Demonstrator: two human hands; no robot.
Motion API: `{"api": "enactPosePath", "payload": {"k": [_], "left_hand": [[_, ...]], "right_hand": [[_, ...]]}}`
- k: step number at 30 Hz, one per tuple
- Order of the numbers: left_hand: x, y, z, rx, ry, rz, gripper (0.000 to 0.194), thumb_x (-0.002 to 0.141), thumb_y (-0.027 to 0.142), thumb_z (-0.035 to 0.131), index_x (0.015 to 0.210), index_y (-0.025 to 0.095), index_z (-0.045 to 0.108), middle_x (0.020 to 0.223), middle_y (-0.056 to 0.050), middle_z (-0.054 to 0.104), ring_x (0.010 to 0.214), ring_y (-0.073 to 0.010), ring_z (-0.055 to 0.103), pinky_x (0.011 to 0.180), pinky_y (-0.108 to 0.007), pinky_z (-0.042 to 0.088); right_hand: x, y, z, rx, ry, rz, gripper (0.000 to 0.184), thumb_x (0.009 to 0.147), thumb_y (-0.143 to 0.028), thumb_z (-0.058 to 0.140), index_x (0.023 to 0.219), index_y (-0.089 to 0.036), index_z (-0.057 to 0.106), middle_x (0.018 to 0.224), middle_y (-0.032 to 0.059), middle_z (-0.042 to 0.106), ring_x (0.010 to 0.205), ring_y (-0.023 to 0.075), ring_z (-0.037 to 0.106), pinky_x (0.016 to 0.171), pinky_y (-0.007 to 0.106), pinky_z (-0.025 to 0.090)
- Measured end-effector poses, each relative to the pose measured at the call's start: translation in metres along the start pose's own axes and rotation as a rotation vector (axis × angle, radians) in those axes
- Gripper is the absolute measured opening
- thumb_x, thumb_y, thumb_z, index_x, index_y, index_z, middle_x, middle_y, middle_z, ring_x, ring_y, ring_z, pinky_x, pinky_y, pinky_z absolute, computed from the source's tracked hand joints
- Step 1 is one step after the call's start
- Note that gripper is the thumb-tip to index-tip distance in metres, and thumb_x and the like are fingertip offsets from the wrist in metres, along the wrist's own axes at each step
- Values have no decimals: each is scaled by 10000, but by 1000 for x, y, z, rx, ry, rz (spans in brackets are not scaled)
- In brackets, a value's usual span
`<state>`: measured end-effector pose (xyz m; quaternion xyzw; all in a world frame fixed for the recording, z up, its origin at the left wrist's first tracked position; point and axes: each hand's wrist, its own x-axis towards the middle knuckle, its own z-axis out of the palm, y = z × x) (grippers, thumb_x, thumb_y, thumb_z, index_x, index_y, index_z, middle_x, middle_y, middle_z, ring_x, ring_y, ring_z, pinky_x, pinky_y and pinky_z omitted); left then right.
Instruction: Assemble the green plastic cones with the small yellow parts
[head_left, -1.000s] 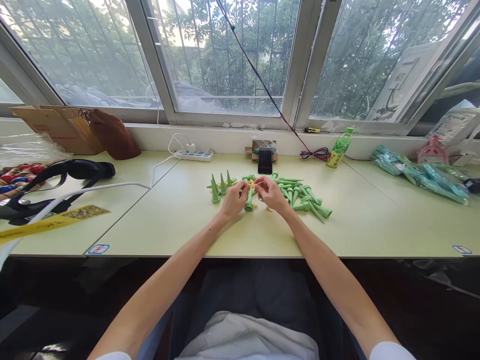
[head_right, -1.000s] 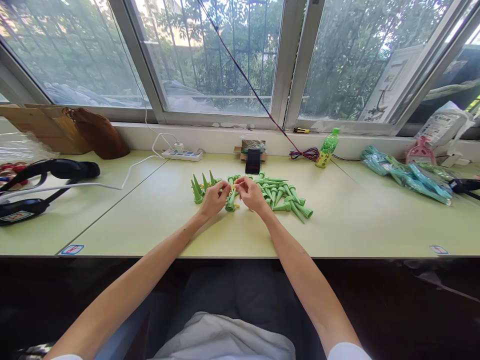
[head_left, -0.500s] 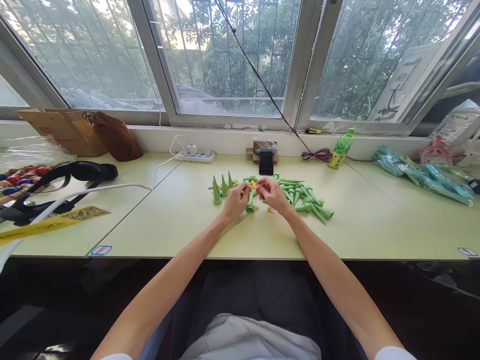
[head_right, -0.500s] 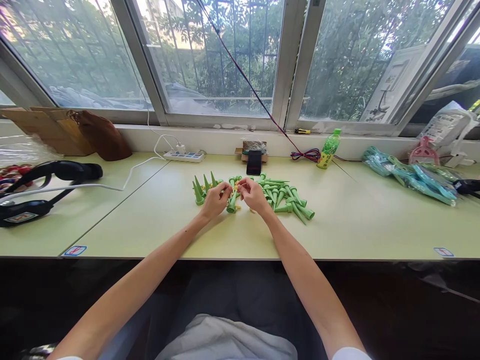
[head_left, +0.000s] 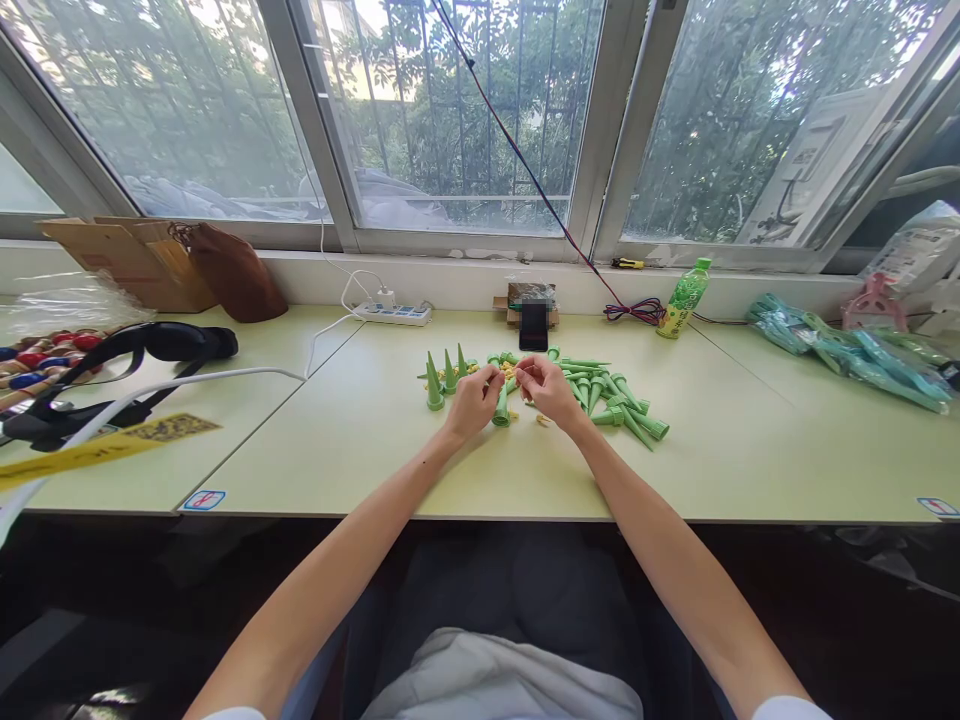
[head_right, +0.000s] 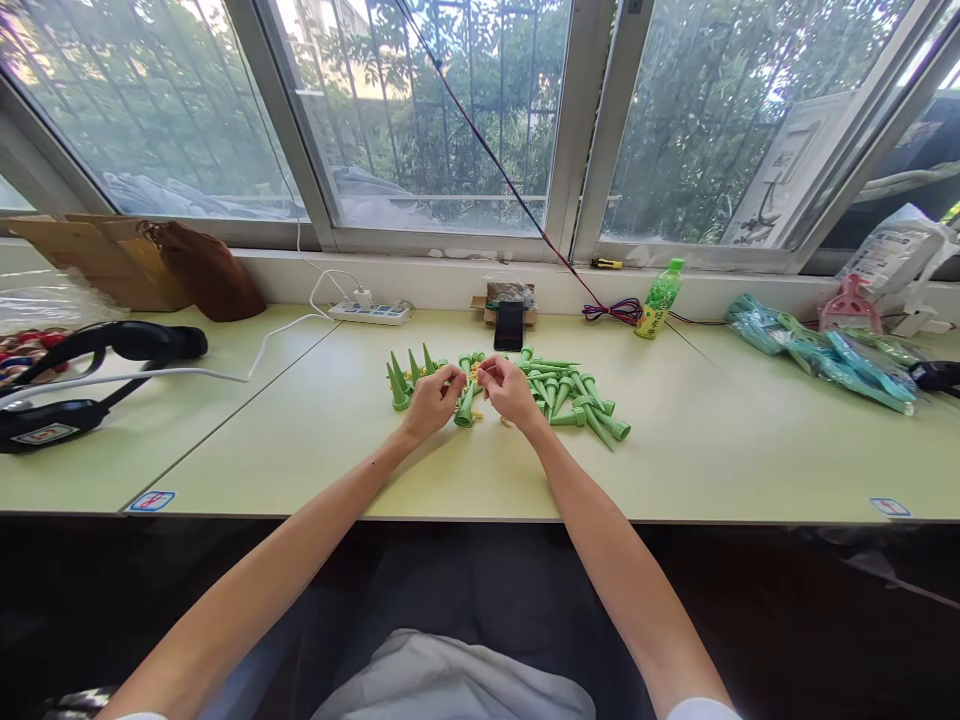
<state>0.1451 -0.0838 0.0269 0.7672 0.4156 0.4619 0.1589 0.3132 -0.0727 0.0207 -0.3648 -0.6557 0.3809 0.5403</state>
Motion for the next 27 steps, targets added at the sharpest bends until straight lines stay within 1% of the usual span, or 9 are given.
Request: {"api": "enactPosePath", "payload": {"k": [5, 8, 10, 12, 15, 18, 22, 27], "left_hand": [[0, -3, 0, 1, 24, -12, 334, 966, 375, 461, 687, 193, 449, 570, 40, 426, 501, -101, 354, 548, -265, 293], [0, -4, 1, 49, 25, -4, 410, 968, 405, 457, 623, 191, 399, 545, 37, 392, 508, -104, 329, 546, -275, 274], [0, -4, 1, 75, 13, -6, 440, 969, 414, 450, 595, 189, 396, 526, 36, 383, 506, -106, 320, 543, -280, 265], [-1, -4, 1, 92, -10, -8, 422, 954, 407, 475, 595, 187, 444, 522, 33, 421, 503, -106, 344, 545, -278, 277], [-2, -3, 0, 124, -68, -5, 286, 892, 364, 564, 669, 184, 567, 581, 19, 543, 533, -113, 444, 569, -269, 331], [-4, -3, 0, 173, -125, -20, 188, 844, 342, 608, 735, 189, 632, 602, 16, 583, 551, -124, 495, 577, -265, 355], [-5, -1, -2, 222, -192, -31, 162, 832, 347, 612, 794, 201, 672, 589, 19, 589, 547, -132, 510, 564, -262, 342], [-6, 3, -3, 268, -250, -24, 190, 846, 366, 597, 833, 210, 706, 578, 16, 606, 539, -139, 524, 567, -266, 338]], "right_hand": [[1, -2, -1, -14, 87, 2, 357, 830, -551, 638, 849, -210, 535, 697, -4, 583, 520, 114, 506, 509, 266, 438], [0, -4, -1, -10, 93, 2, 385, 822, -578, 639, 843, -207, 538, 691, -3, 578, 514, 113, 500, 491, 263, 428], [0, -5, -1, -3, 93, -2, 395, 816, -588, 641, 842, -207, 539, 687, -4, 574, 510, 113, 497, 484, 262, 419], [0, -5, -1, 4, 88, -5, 399, 813, -594, 641, 844, -209, 538, 690, -3, 576, 512, 113, 499, 484, 263, 416], [0, -5, -1, 13, 83, -7, 397, 814, -594, 640, 848, -212, 536, 693, -3, 578, 512, 113, 497, 487, 264, 413], [0, -5, -1, 19, 83, -13, 392, 815, -587, 640, 849, -211, 537, 691, -5, 577, 509, 112, 494, 488, 266, 411], [0, -7, -1, 20, 81, -19, 383, 814, -573, 647, 847, -207, 541, 690, -5, 576, 511, 113, 495, 493, 268, 416], [-1, -10, -1, 21, 63, -13, 376, 812, -564, 650, 859, -205, 548, 718, 1, 584, 521, 112, 499, 496, 267, 422]]}}
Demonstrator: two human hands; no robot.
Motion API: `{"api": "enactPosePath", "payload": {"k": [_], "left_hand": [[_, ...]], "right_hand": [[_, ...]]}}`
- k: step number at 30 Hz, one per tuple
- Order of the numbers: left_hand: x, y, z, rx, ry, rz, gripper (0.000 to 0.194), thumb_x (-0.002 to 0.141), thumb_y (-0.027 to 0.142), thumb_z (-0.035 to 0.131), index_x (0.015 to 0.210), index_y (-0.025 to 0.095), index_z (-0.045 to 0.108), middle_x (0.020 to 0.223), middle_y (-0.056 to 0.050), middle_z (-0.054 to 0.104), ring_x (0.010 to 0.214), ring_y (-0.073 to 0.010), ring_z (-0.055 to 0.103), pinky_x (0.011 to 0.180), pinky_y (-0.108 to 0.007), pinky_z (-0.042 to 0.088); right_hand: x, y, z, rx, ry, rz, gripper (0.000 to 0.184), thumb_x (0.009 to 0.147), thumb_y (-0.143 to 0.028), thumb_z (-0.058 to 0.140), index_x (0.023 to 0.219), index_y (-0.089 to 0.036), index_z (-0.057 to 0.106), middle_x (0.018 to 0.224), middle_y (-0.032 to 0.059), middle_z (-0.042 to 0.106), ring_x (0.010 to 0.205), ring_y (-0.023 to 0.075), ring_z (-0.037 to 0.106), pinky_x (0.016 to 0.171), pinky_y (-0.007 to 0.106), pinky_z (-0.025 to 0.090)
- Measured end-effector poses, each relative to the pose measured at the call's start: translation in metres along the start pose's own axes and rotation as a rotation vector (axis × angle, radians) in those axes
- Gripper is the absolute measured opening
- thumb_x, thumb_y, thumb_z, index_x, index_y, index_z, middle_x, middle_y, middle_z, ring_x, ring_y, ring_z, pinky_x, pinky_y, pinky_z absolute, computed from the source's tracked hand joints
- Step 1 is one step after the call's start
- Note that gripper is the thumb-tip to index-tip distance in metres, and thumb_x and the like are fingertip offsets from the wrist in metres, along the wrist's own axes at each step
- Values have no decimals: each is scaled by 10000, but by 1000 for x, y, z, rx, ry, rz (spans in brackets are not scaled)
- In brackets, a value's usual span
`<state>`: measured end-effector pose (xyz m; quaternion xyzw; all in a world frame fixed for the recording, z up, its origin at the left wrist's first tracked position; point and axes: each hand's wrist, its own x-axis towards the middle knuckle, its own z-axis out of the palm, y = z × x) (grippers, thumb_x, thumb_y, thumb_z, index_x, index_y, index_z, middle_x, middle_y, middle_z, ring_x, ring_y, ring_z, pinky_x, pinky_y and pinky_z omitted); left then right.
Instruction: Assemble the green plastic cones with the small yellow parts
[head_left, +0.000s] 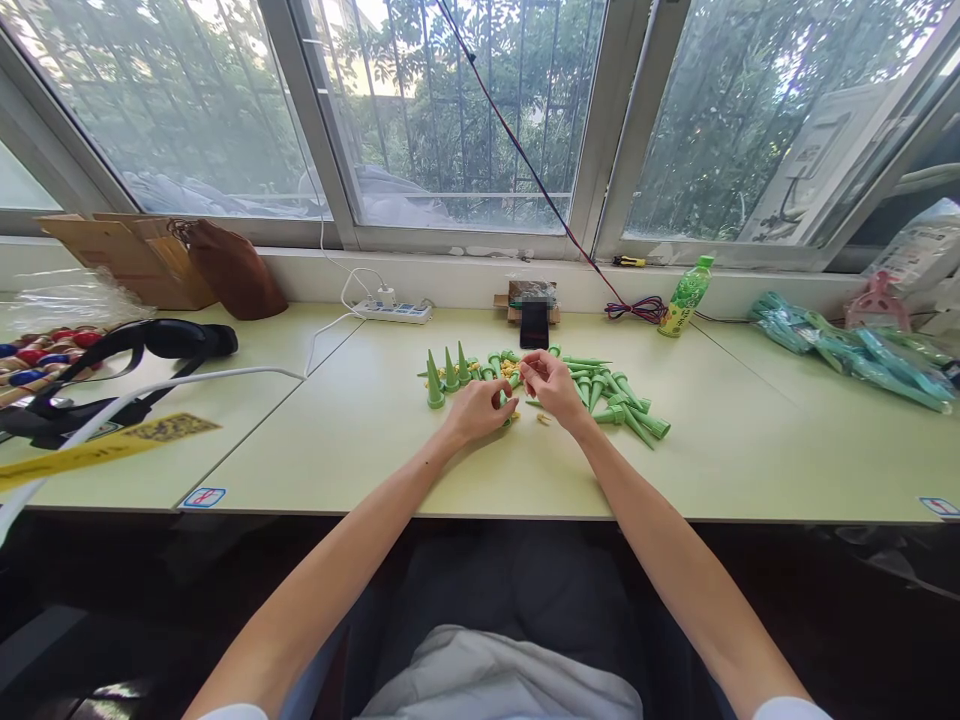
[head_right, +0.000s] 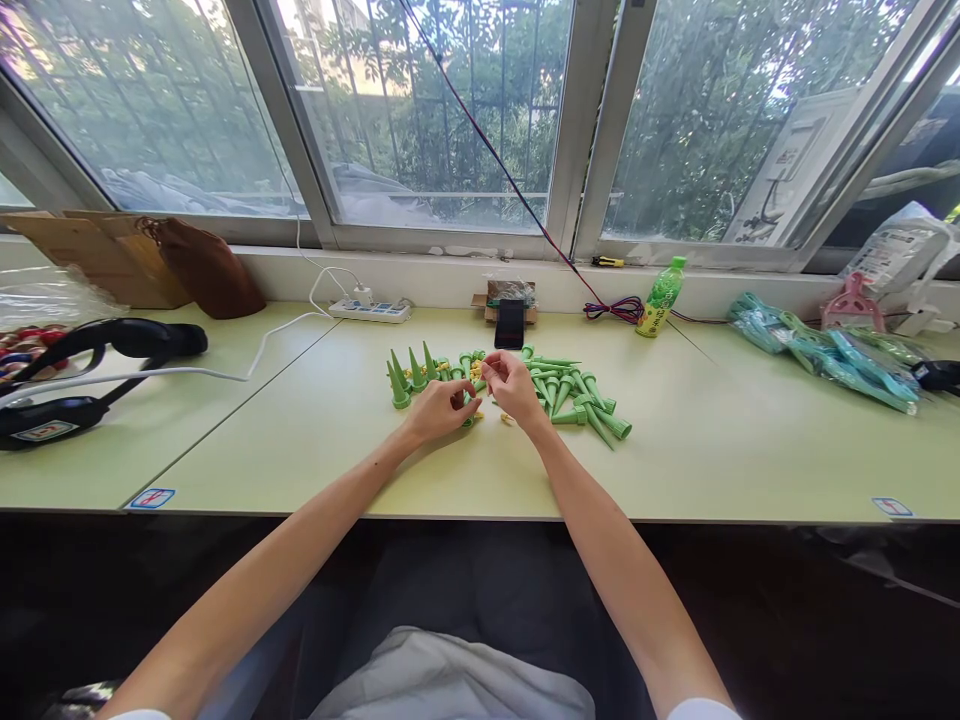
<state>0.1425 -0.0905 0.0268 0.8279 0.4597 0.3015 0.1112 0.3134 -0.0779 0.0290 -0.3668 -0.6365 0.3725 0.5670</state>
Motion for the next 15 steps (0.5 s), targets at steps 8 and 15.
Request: {"api": "enactPosePath", "payload": {"k": [8, 15], "left_hand": [[0, 1, -1, 43, -80, 69, 285, 891, 404, 547, 860, 216, 759, 561, 1, 601, 513, -138, 510, 572, -272, 337], [-1, 2, -1, 31, -74, 107, 270, 881, 431, 573, 822, 214, 723, 546, 14, 570, 525, -140, 508, 575, -267, 339]], "right_hand": [[0, 1, 0, -3, 6, 2, 356, 812, -545, 648, 863, -205, 555, 717, 1, 584, 521, 113, 498, 500, 267, 420], [0, 4, -2, -49, 15, -11, 325, 835, -525, 625, 866, -209, 559, 723, 5, 596, 518, 117, 500, 502, 271, 426]]}}
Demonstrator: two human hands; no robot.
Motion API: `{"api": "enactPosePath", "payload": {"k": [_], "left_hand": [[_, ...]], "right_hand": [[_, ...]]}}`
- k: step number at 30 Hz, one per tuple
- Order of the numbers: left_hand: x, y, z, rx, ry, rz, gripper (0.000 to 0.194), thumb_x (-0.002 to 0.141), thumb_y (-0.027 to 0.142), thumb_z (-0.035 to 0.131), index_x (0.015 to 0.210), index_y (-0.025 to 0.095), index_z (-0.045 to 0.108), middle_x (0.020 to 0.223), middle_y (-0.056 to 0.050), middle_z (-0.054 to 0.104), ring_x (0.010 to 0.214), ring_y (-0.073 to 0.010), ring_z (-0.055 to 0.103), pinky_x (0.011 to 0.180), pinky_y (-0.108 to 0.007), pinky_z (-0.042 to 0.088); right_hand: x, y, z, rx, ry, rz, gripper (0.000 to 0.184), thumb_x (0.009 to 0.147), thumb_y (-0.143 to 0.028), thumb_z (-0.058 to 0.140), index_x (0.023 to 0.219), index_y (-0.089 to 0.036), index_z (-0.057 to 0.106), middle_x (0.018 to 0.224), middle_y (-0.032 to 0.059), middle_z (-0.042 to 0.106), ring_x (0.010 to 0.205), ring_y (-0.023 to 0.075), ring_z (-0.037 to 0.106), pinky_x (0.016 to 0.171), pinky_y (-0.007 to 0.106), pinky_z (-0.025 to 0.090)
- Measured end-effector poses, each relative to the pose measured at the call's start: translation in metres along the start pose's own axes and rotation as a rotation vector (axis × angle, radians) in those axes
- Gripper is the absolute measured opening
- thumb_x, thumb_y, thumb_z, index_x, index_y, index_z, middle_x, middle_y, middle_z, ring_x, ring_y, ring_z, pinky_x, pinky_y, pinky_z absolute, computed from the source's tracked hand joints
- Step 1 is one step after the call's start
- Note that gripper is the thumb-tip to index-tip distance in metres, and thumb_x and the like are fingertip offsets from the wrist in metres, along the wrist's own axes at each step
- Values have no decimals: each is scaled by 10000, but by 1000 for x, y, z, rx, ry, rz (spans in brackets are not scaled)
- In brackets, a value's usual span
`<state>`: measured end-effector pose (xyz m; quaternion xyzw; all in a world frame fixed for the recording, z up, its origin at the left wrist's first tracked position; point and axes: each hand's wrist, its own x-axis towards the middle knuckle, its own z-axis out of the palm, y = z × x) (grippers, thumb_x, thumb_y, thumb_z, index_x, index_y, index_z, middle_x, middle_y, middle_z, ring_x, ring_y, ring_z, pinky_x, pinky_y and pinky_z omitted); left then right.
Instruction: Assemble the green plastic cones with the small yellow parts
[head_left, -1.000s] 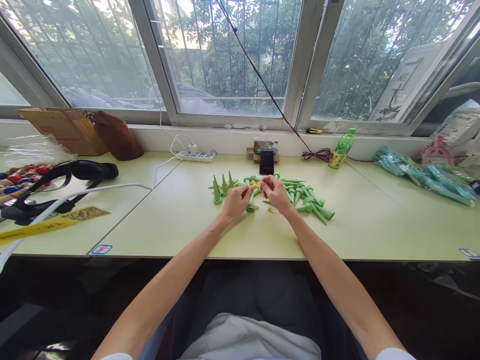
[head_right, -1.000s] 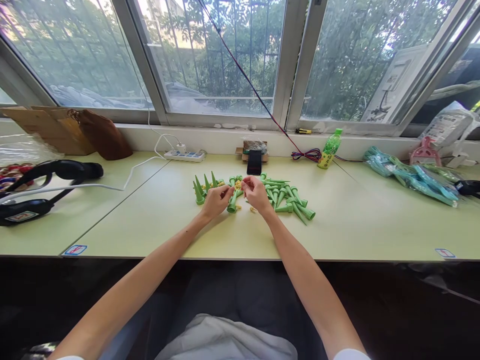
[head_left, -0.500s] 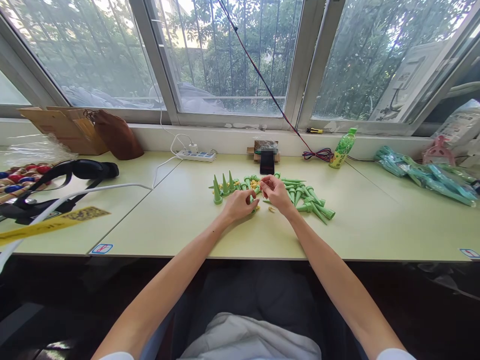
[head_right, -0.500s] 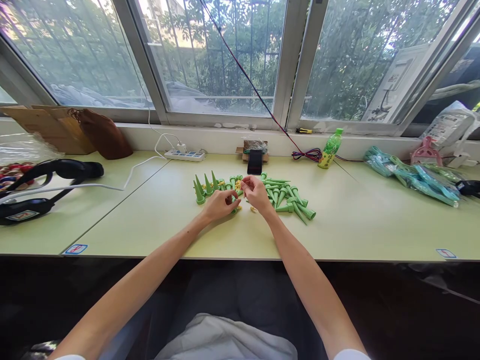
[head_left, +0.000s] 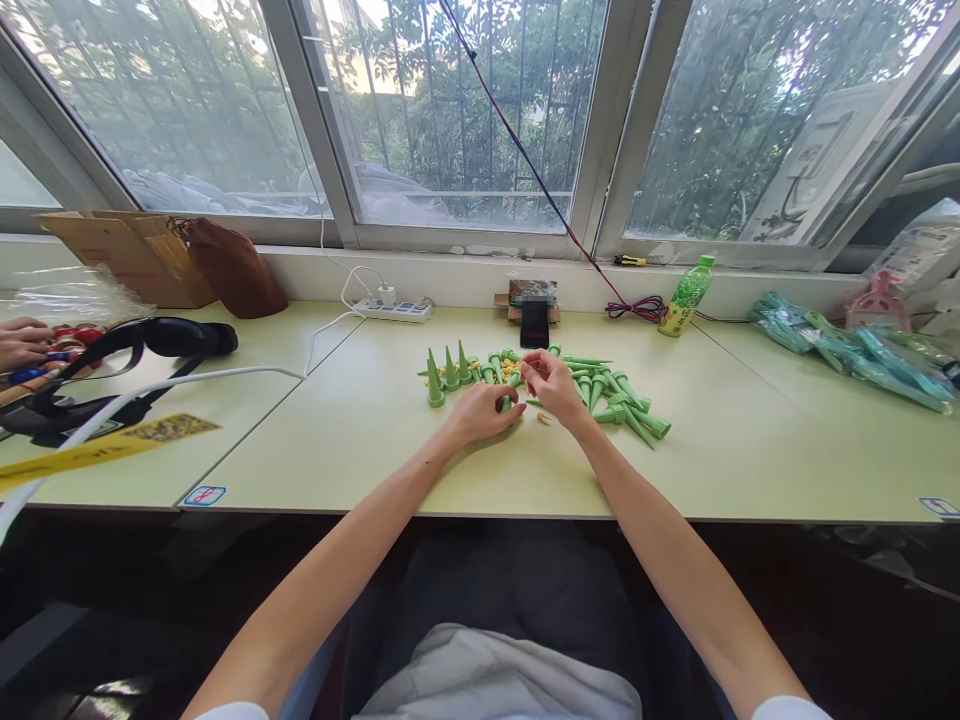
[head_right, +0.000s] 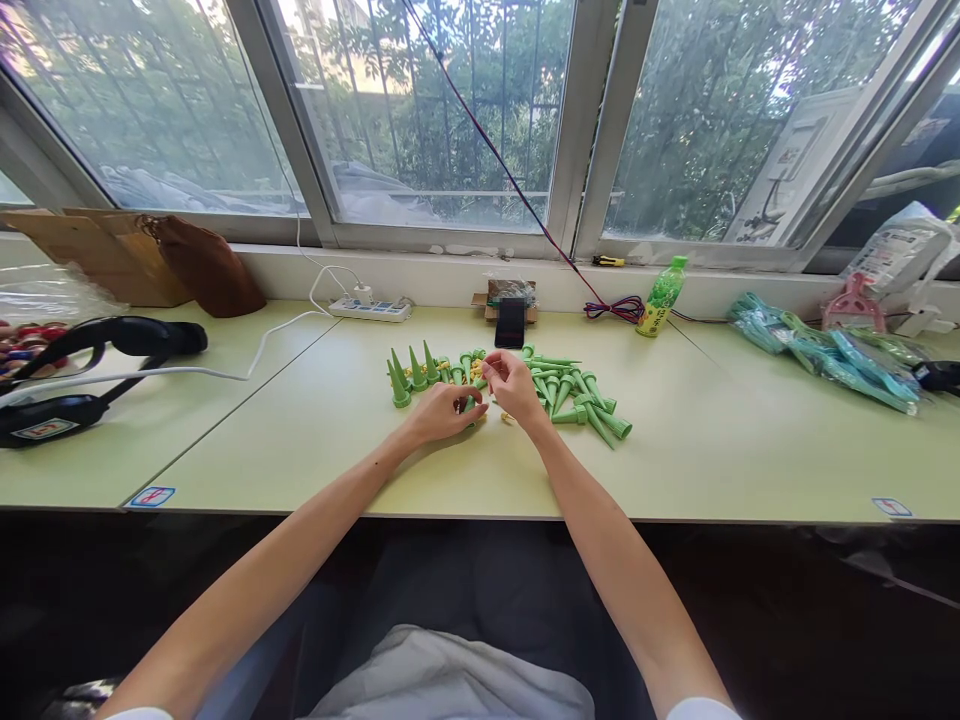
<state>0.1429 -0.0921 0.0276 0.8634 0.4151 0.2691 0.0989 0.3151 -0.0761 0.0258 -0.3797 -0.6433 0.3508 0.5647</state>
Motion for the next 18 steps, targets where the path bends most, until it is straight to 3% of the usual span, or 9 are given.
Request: {"api": "enactPosePath", "payload": {"k": [6, 12, 18], "left_hand": [[0, 1, 1, -57, 33, 30, 261, 844, 455, 630, 895, 207, 694, 719, 1, 659, 633, -148, 573, 617, -266, 387], [0, -2, 2, -79, 99, 23, 283, 805, 344, 672, 1048, 200, 663, 860, -13, 678, 678, -147, 588, 674, -270, 435], [5, -7, 3, -134, 287, -54, 283, 839, 305, 649, 1098, 199, 609, 973, -29, 678, 600, -110, 544, 713, -285, 472]], "right_hand": [[1, 3, -1, -51, 64, 7, 301, 837, -505, 610, 859, -209, 553, 718, 6, 608, 509, 121, 511, 501, 271, 438], [2, 4, -3, -116, 197, 33, 230, 839, -439, 588, 860, -211, 566, 708, 12, 624, 511, 136, 525, 520, 283, 455], [2, 3, -3, -123, 197, 49, 227, 838, -424, 580, 862, -203, 628, 723, 41, 651, 582, 171, 578, 529, 291, 464]]}}
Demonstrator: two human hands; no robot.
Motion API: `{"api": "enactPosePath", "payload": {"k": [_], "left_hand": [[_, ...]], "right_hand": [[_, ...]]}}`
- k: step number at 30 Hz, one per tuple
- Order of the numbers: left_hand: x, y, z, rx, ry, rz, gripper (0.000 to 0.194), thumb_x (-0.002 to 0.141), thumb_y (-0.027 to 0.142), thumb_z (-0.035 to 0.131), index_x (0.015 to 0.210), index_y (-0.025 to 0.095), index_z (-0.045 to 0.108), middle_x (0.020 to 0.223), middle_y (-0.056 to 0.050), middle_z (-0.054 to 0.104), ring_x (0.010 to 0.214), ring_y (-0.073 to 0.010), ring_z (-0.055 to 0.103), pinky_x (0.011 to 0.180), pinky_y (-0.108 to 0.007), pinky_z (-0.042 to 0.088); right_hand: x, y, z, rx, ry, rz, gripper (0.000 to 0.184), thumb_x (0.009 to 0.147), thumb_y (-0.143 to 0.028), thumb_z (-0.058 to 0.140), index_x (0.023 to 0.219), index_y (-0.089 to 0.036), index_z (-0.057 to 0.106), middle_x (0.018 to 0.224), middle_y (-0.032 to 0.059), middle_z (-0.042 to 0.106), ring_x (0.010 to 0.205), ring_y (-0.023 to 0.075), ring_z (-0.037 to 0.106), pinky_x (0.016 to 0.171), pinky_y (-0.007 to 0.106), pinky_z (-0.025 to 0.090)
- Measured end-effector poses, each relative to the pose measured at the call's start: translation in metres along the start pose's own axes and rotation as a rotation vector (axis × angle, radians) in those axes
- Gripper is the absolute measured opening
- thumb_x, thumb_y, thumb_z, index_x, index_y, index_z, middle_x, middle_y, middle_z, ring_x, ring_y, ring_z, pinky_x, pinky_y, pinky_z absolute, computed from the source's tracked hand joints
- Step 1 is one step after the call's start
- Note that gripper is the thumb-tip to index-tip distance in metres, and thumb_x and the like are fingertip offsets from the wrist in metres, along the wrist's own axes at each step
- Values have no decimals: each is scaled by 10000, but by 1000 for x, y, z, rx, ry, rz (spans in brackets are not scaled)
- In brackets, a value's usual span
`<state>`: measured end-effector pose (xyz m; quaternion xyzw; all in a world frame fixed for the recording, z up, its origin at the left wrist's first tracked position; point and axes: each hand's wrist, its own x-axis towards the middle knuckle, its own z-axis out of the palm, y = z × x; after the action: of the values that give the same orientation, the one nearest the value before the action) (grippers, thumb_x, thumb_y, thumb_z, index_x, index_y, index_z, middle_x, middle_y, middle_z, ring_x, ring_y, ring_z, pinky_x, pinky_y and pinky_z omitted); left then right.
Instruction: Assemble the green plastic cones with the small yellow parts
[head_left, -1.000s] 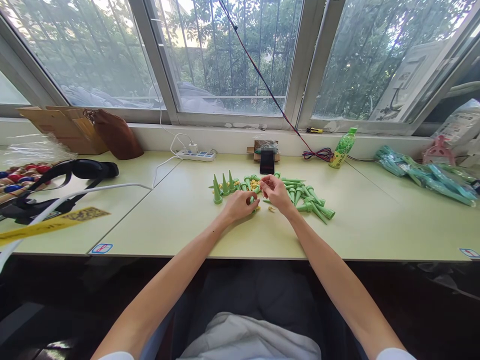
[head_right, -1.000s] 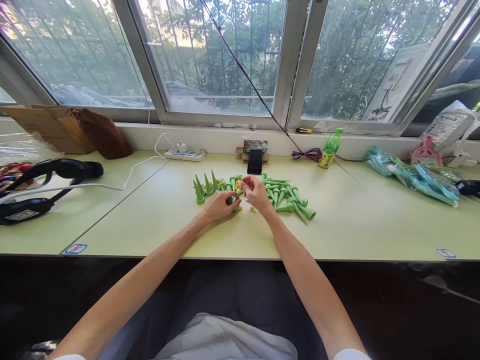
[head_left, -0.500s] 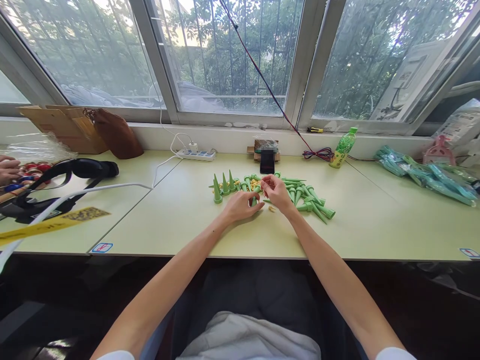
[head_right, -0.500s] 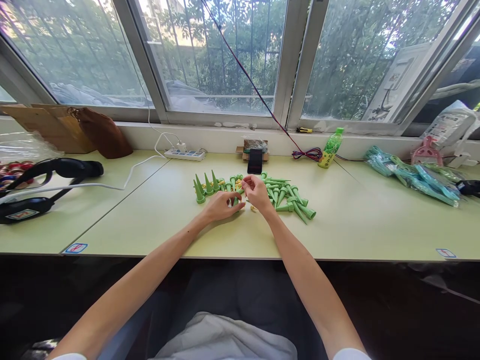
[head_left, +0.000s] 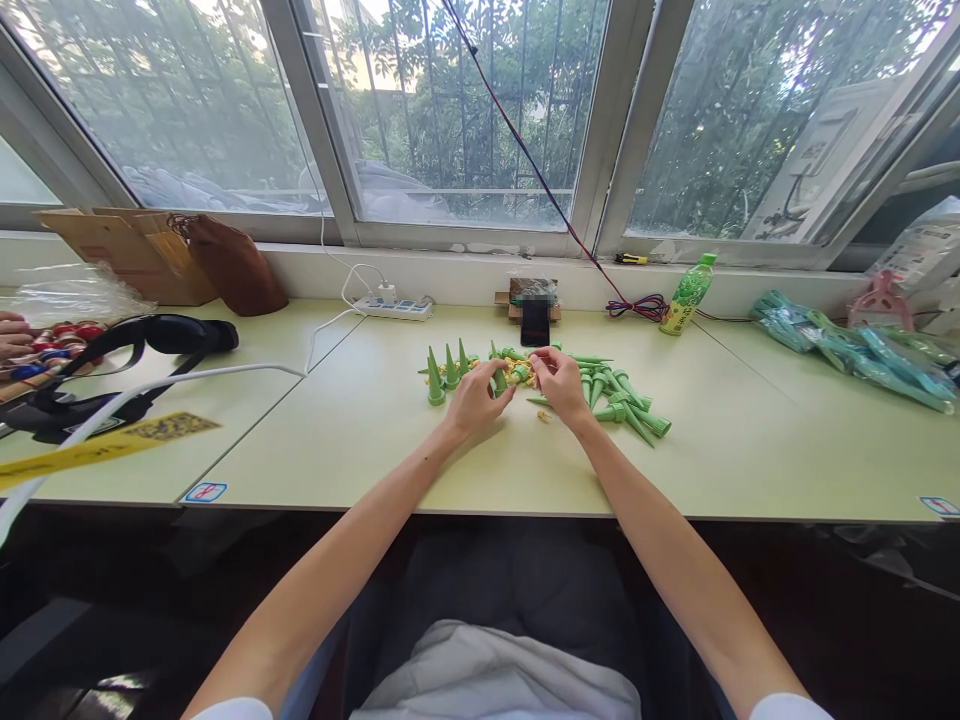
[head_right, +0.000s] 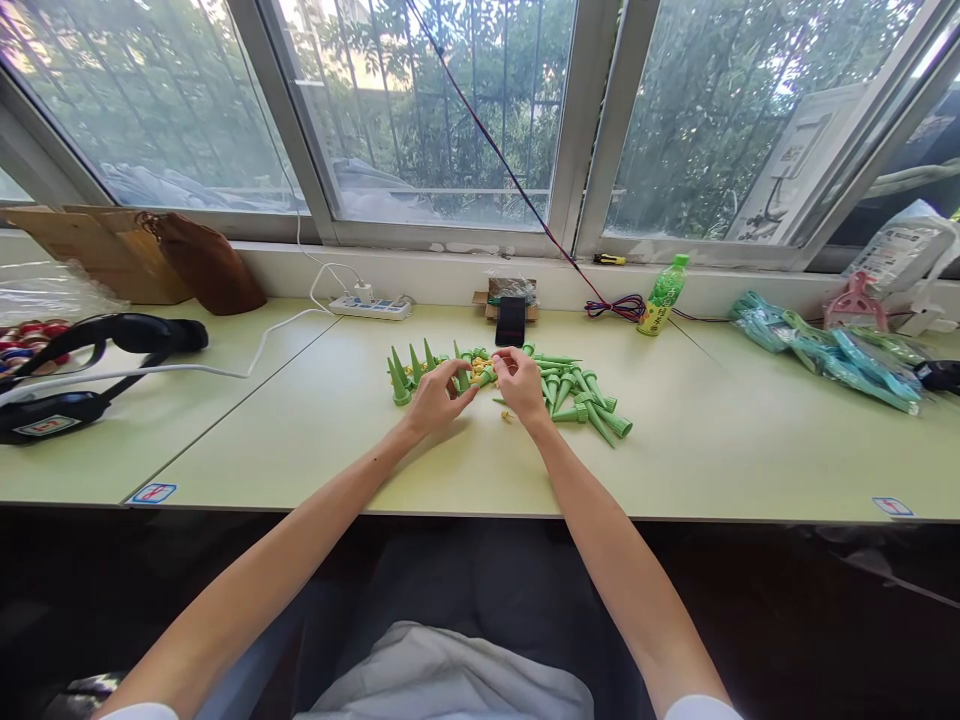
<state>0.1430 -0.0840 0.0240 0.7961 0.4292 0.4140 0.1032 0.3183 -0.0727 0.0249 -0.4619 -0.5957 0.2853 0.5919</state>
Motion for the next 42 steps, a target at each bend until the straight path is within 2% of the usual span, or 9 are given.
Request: {"api": "enactPosePath", "payload": {"k": [3, 6, 12, 19, 30, 42], "left_hand": [[2, -1, 0, -22, 76, -14, 266, 848, 299, 653, 1083, 192, 593, 1007, -40, 675, 630, -110, 553, 730, -283, 479], [3, -2, 0, -26, 102, -2, 252, 850, 278, 650, 1077, 189, 588, 1022, -46, 666, 684, -122, 566, 728, -277, 481], [2, -4, 2, -25, 91, -10, 261, 852, 265, 643, 1095, 192, 582, 1045, -52, 656, 702, -127, 572, 720, -277, 486], [2, -4, 2, -22, 97, 0, 254, 857, 260, 633, 1096, 196, 578, 1051, -52, 650, 705, -127, 565, 710, -274, 484], [2, -4, 3, -26, 84, 8, 249, 860, 264, 628, 1100, 200, 598, 1057, -52, 643, 699, -123, 571, 669, -266, 486], [2, -2, 3, -40, 69, 6, 256, 863, 267, 622, 1110, 200, 609, 1062, -58, 648, 703, -128, 570, 640, -263, 478]], "right_hand": [[-1, -1, 1, -2, -24, -16, 229, 828, -427, 592, 844, -202, 630, 721, 41, 652, 583, 170, 578, 527, 289, 461], [-2, -3, 1, -4, -69, -40, 233, 835, -430, 590, 826, -201, 628, 726, 42, 653, 566, 162, 565, 524, 288, 451], [-5, -7, 1, -4, -109, -47, 243, 838, -431, 587, 818, -192, 624, 732, 41, 655, 537, 145, 534, 523, 288, 444], [-4, -5, 1, -19, -92, -44, 232, 832, -423, 581, 822, -196, 626, 733, 47, 663, 611, 175, 592, 541, 288, 464], [-4, -5, 2, -55, -184, -58, 220, 830, -417, 593, 838, -201, 633, 721, 32, 653, 590, 164, 593, 564, 291, 469], [-5, -2, 1, -53, -260, -58, 236, 859, -433, 580, 875, -204, 633, 719, 11, 657, 495, 129, 542, 540, 283, 462]]}}
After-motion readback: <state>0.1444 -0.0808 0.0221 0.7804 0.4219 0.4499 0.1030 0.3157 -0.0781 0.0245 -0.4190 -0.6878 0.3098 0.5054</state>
